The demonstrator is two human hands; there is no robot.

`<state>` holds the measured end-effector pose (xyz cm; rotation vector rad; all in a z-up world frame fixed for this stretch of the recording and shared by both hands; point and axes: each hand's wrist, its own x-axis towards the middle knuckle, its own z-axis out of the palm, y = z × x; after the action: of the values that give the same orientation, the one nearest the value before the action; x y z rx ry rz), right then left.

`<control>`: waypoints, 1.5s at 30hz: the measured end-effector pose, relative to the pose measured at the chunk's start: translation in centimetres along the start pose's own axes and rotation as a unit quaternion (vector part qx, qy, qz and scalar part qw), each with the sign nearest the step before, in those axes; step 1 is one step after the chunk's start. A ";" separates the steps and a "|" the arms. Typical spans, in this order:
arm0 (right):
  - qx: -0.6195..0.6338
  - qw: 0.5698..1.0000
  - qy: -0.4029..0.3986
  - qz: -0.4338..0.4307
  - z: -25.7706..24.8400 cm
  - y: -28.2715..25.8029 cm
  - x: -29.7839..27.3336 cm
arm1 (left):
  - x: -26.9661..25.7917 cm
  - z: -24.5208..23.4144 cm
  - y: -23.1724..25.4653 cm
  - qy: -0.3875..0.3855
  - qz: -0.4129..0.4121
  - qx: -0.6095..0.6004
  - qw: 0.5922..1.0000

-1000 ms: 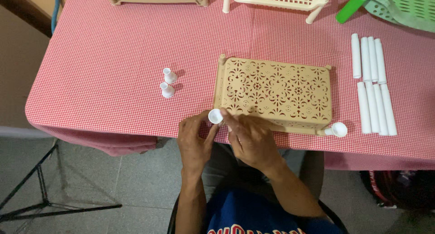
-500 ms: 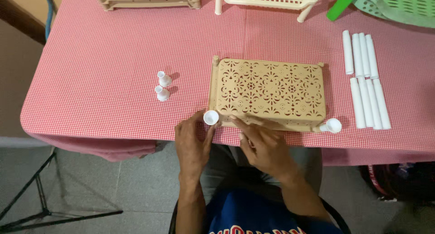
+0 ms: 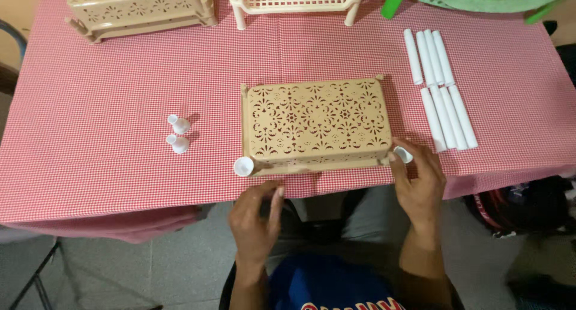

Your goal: The person assembles a two-tier white plastic storage rack by inserting four white legs into the bottom basket and stacking a second basket on top. They then attach four white plastic feet to a separate beige tray.

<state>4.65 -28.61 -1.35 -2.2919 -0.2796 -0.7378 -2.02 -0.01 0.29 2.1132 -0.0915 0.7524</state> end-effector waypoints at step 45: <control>0.050 0.997 -0.066 0.008 -0.6 -0.1 -3.0 | 2.0 2.3 0.4 -0.083 -0.017 0.111 0.990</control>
<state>1.92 -28.96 -2.67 -2.2490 -0.3500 -0.5529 0.56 -1.58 0.64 2.3810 -0.0646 0.5871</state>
